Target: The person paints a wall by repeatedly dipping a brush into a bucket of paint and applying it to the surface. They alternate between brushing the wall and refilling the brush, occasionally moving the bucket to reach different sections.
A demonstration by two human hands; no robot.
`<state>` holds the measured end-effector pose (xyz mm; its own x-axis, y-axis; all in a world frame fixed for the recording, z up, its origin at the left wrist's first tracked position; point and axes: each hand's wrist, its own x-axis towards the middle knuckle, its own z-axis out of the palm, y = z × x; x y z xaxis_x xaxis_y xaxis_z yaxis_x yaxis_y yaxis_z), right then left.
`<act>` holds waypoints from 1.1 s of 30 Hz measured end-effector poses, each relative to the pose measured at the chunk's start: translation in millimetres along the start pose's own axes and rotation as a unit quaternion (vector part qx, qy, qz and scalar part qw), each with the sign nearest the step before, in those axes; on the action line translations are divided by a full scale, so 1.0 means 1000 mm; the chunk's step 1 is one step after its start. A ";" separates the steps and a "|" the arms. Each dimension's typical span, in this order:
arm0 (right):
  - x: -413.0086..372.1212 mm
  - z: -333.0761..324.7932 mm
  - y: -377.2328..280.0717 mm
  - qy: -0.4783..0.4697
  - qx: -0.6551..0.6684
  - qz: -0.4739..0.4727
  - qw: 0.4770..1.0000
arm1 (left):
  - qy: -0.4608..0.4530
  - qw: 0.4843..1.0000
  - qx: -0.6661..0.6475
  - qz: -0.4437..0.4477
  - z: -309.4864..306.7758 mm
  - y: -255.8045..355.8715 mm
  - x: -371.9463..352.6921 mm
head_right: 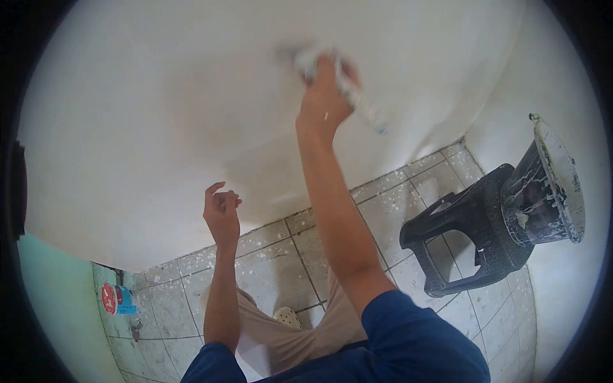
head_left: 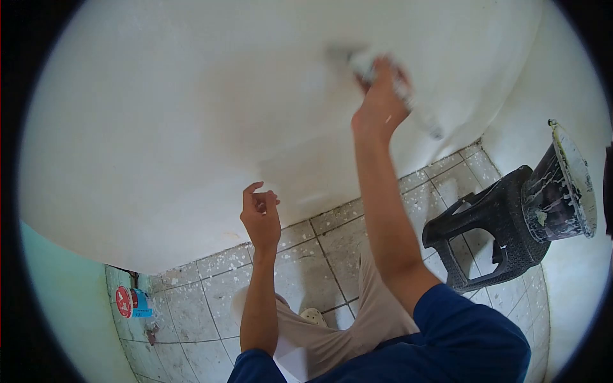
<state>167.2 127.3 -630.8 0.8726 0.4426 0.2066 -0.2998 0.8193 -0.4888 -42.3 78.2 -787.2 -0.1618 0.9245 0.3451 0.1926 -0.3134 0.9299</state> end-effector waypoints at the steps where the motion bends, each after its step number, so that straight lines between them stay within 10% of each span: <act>1: 0.005 0.019 -0.018 -0.026 0.008 -0.046 0.999 | -0.002 1.000 0.006 0.003 -0.001 -0.002 0.002; 7: -0.047 -0.170 0.130 -0.006 -0.306 -0.032 0.952 | 0.035 0.999 -0.003 -0.026 -0.011 0.003 0.012; 11: -0.129 -0.350 0.215 0.207 -0.296 0.213 0.908 | 0.025 0.998 -0.028 -0.053 -0.016 -0.014 0.012; 20: -0.051 -0.096 0.058 0.076 -0.081 0.069 0.991 | -0.126 0.973 0.175 -0.076 -0.010 -0.010 0.011; 23: -0.064 -0.065 0.050 0.034 -0.073 0.020 0.997 | -0.295 0.828 0.462 -0.117 -0.017 -0.032 -0.008; 26: -0.107 -0.173 0.154 0.011 -0.278 0.056 0.959 | -0.382 0.772 0.471 -0.191 -0.018 -0.015 -0.008; 29: -0.175 -0.331 0.234 0.109 -0.358 0.193 0.907 | -0.305 0.829 0.451 -0.131 -0.029 -0.012 -0.012; 33: -0.193 -0.347 0.254 0.156 -0.338 0.209 0.905 | -0.283 0.812 0.485 -0.161 -0.043 -0.012 -0.016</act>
<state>56.6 122.9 -1089.1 0.8358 0.4511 -0.3131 -0.4163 0.1488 -0.8970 -83.5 57.9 -798.2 0.0641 0.9622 -0.2649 0.9441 0.0275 0.3285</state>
